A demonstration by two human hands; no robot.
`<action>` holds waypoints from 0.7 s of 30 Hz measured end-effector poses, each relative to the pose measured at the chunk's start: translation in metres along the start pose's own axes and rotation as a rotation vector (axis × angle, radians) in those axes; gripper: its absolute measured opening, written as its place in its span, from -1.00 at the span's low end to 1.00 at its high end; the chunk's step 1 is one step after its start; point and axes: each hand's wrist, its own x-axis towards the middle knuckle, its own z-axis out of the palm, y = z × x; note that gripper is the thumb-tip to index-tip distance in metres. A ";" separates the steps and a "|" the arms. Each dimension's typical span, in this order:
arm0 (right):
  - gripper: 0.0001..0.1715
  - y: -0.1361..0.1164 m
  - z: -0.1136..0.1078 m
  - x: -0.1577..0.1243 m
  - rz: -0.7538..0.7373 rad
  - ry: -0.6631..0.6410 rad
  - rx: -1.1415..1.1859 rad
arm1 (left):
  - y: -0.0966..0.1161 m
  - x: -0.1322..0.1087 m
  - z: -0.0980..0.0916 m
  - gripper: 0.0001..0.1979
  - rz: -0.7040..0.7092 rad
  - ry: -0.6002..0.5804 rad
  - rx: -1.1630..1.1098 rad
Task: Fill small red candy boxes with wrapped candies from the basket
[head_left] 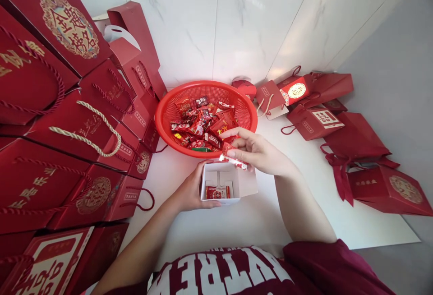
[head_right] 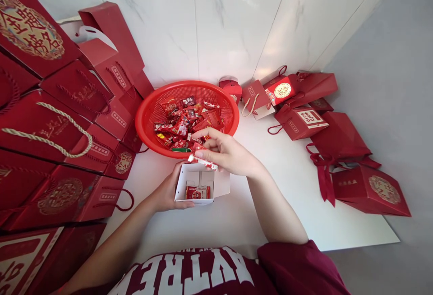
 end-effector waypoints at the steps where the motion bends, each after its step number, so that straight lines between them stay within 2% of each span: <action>1: -0.53 -0.001 0.001 -0.001 -0.004 -0.057 -0.019 | 0.000 0.000 0.000 0.07 -0.008 -0.004 0.002; 4: -0.54 -0.002 0.004 -0.003 -0.044 -0.164 -0.173 | -0.002 0.000 0.001 0.06 -0.010 -0.002 0.011; 9: -0.64 -0.005 0.006 -0.003 -0.086 -0.210 -0.469 | -0.004 0.001 0.000 0.04 0.019 0.008 0.037; 13: -0.78 -0.002 0.010 0.000 -0.025 -0.196 -0.504 | -0.005 0.000 -0.001 0.06 0.012 -0.009 0.072; 16: -0.87 -0.003 0.014 0.001 0.017 -0.176 -0.530 | -0.007 -0.003 0.000 0.13 0.070 0.028 0.154; 21: -0.88 -0.009 0.015 -0.002 -0.020 -0.169 -0.583 | -0.008 -0.005 0.001 0.16 0.153 0.097 0.287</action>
